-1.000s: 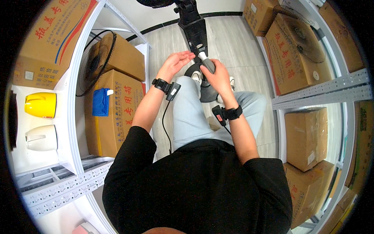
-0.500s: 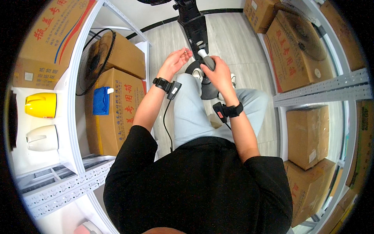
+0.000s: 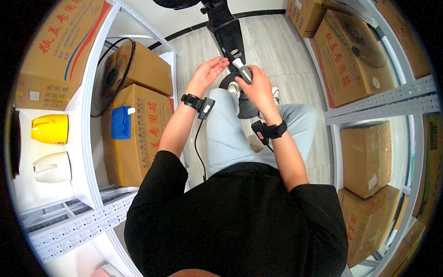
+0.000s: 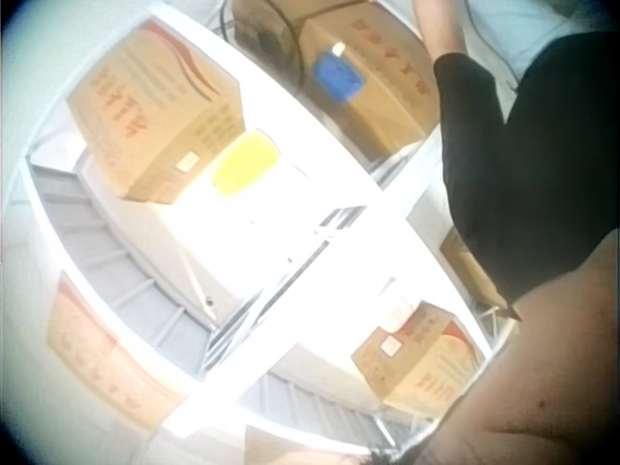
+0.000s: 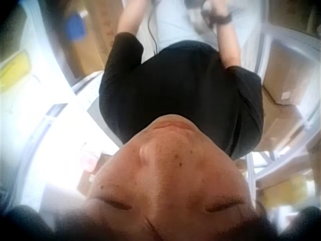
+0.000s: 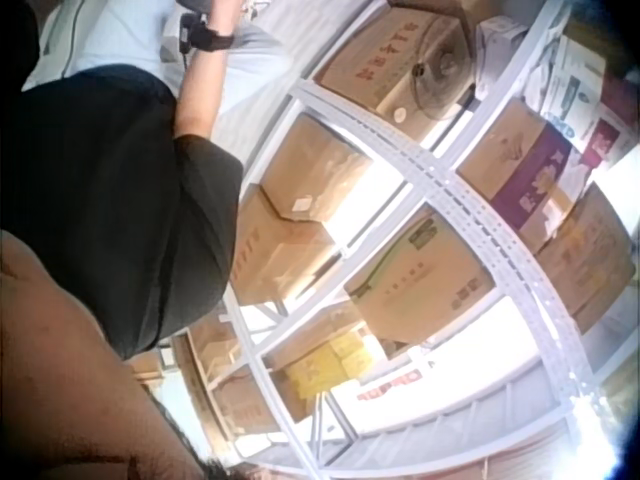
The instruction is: The person assembles a standing fan by attaching the motor housing to the base and securing it with a screwdriver. They then adjust the fan head and tighten the connection.
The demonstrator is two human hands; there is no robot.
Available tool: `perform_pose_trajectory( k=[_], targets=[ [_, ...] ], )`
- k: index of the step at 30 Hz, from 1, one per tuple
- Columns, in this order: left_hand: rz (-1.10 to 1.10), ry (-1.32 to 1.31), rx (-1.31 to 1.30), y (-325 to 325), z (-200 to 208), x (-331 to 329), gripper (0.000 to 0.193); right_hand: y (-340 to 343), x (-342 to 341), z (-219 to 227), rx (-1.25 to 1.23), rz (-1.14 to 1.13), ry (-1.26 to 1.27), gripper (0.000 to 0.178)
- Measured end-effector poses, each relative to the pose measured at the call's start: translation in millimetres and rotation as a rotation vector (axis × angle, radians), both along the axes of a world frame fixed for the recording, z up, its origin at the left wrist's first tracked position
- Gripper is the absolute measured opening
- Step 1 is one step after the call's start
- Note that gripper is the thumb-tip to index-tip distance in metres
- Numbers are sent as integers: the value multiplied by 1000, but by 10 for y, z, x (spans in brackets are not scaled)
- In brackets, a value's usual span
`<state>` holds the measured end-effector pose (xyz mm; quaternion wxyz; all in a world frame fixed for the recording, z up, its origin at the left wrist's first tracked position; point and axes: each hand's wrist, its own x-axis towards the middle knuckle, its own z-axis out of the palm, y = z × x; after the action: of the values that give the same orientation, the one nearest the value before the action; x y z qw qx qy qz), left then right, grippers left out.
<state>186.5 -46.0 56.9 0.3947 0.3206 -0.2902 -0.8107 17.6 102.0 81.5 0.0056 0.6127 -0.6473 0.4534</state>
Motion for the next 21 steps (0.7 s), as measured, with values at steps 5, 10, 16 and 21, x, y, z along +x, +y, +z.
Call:
perform_pose_trajectory(
  k=[5, 10, 16, 21],
  targets=[
    [36, -31, 7, 48, 61, -30, 23, 14, 70, 180, 241, 66, -672, 38],
    [43, -16, -4, 22, 49, -41, 25, -55, -171, 60, 483, 420, -1616, 39],
    [50, 30, -10, -7, -13, -5, 29, 19, 66, 139, 160, 19, -296, 41],
    [63, 32, -14, -14, 25, -43, 27, -39, 29, 180, 377, 142, -1044, 40]
  ],
)
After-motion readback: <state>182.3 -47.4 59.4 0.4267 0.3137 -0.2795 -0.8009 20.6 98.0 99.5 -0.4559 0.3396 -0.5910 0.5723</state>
